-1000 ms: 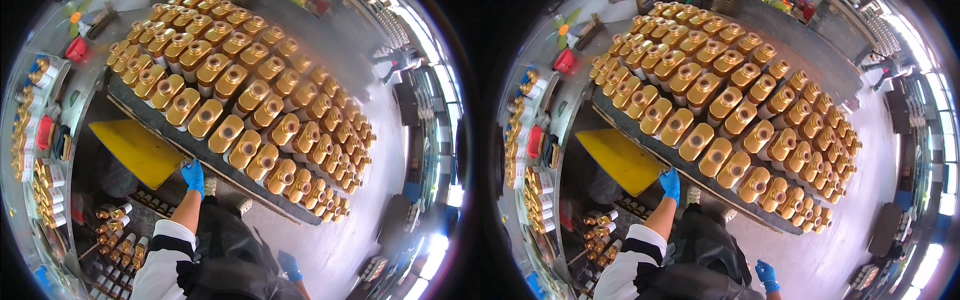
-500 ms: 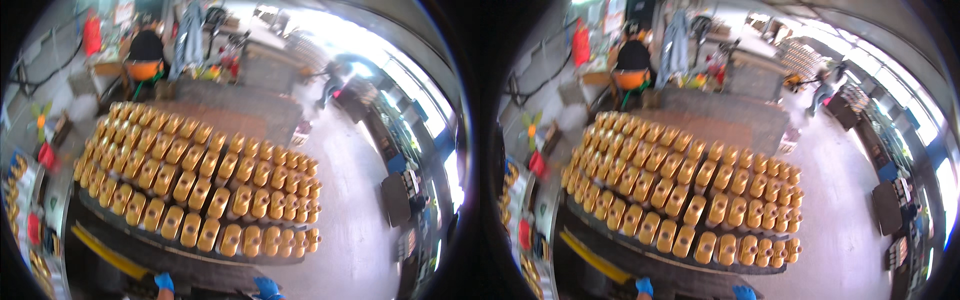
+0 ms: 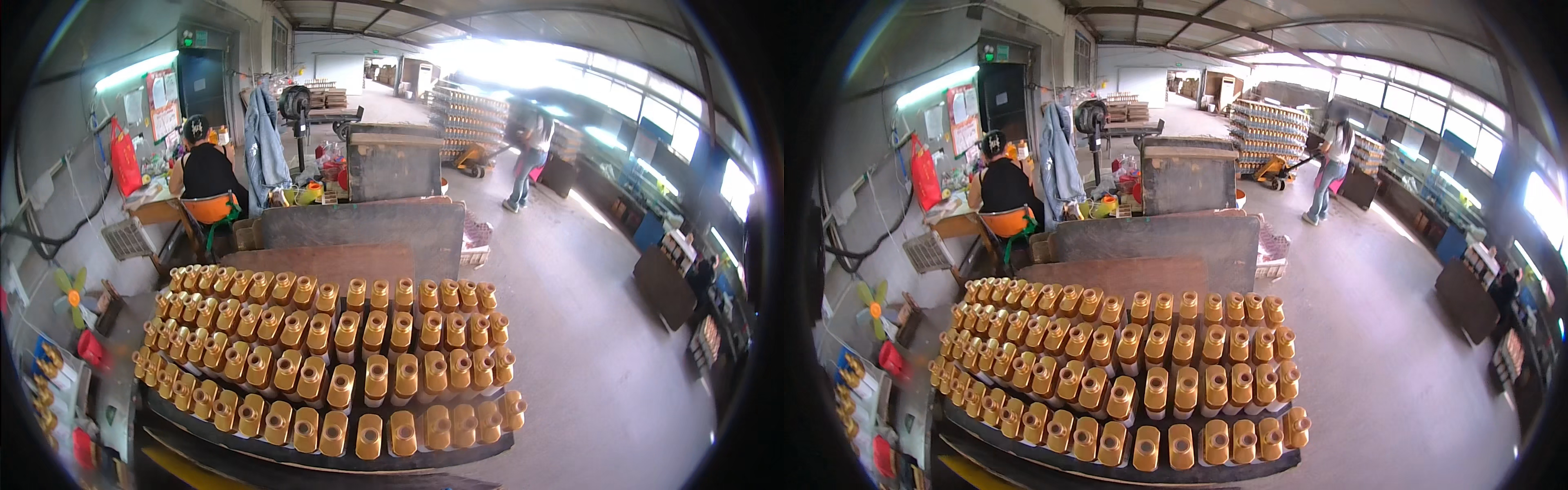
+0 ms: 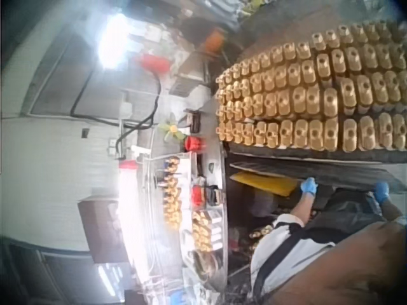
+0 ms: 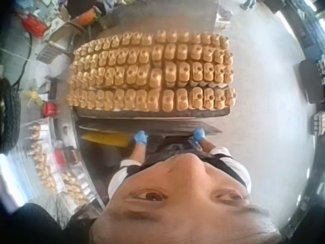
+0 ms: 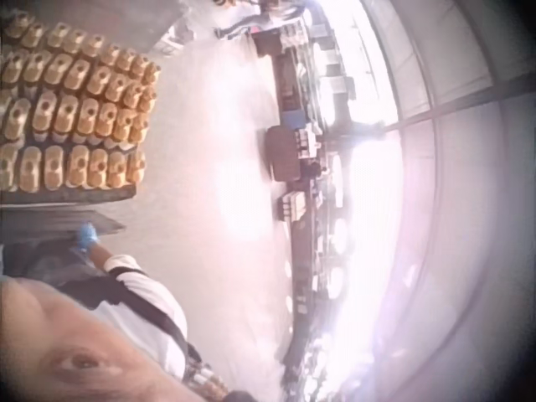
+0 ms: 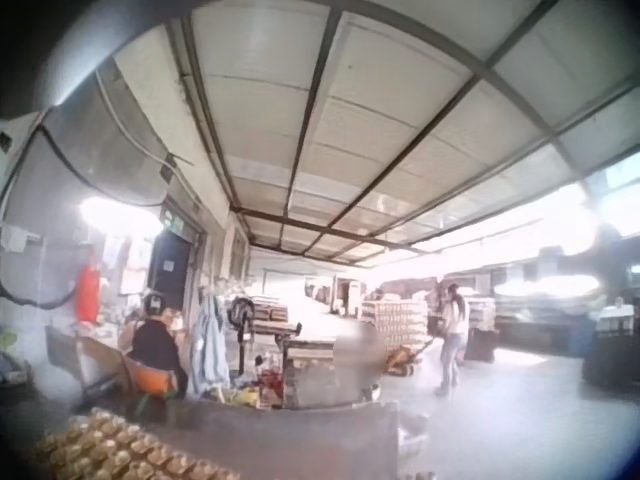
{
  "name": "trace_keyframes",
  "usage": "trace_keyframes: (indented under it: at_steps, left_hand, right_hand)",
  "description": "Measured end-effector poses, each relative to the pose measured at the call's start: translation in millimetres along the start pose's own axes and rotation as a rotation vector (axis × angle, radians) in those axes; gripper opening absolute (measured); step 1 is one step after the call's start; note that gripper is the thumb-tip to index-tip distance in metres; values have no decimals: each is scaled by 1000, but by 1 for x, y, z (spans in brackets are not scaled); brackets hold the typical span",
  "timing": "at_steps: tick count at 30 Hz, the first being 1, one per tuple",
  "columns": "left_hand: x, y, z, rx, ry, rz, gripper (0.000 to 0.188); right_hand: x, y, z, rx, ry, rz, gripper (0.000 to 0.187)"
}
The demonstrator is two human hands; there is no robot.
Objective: The person arranges small white and gold containers on a yellow tray and a wooden board. They repeatedly pick up containers and place them in neat rows, then move the tray and board to different positions.
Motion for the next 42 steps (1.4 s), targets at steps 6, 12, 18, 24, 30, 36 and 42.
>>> trace_keyframes:
  at_steps: [6, 12, 18, 24, 30, 36, 42]
  left_hand:
    - [24, -20, 23, -133, 49, 15, 26]
    - [-45, -52, -105, 583, 350, -79, 13]
    - [-33, -46, -85, 323, 239, 68, 22]
    - [-73, -88, -148, -974, -469, 495, 32]
    - [-131, -116, -93, -1490, -639, -93, 44]
    - [-140, 22, -1, -1661, -942, -119, 31]
    - [-84, 178, 17, -1742, -1144, 111, 40]
  right_hand:
    - [-29, -39, 0, 130, -45, -334, 20]
    - [-121, -150, 5, 185, -29, -467, 25]
    - [-176, -267, 32, 156, -63, -500, 26]
    - [-168, -318, 70, -19, -159, -503, 28]
    - [-146, -336, 113, -151, -194, -403, 33]
    - [-139, -382, 154, -306, -280, -449, 22]
    - [-132, -400, 170, -326, -283, -447, 23]
Point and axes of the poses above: each hand's wrist, its own x-axis towards the middle knuckle, its own y-axis out of the palm, z = x × y, the point moved 4 cm from there along x, towards the middle knuckle, and after that the axes turned 11 degrees about -y, right-handed, at the moved point
